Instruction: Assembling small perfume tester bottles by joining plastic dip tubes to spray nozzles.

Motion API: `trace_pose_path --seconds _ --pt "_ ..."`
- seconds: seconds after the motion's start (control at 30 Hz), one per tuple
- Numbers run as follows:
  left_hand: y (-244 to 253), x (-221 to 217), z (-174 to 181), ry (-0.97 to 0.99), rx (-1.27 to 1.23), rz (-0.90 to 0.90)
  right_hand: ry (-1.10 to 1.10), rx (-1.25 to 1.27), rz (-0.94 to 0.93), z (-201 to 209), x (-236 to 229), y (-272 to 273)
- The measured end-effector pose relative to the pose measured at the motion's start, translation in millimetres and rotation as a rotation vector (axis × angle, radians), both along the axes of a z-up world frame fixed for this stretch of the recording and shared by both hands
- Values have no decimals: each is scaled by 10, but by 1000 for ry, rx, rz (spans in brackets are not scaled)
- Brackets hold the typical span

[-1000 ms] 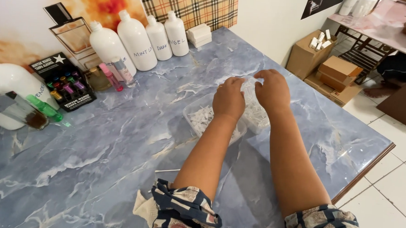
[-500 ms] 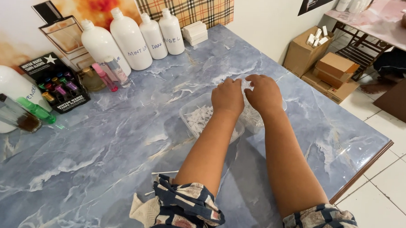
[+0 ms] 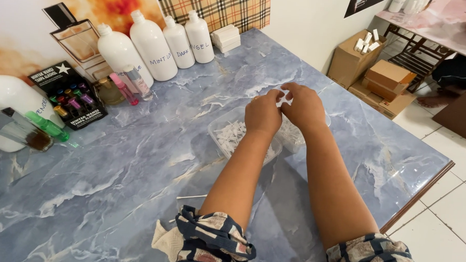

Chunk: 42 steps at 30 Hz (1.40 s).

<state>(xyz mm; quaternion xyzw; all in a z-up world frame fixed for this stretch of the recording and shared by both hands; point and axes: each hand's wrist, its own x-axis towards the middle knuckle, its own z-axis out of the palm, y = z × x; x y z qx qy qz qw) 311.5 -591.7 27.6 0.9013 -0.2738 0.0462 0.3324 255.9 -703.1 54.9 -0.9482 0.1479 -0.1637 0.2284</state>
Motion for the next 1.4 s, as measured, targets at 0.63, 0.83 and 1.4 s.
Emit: trace_pose_path --seconds 0.63,0.83,1.4 --pt "1753 -870 294 302 -757 22 -142 338 501 341 -282 1282" --pt "2547 -1278 211 297 -728 179 -89 585 661 138 -521 1993" --pt "3497 -1749 -412 235 -947 380 196 783 761 -626 -802 2999"
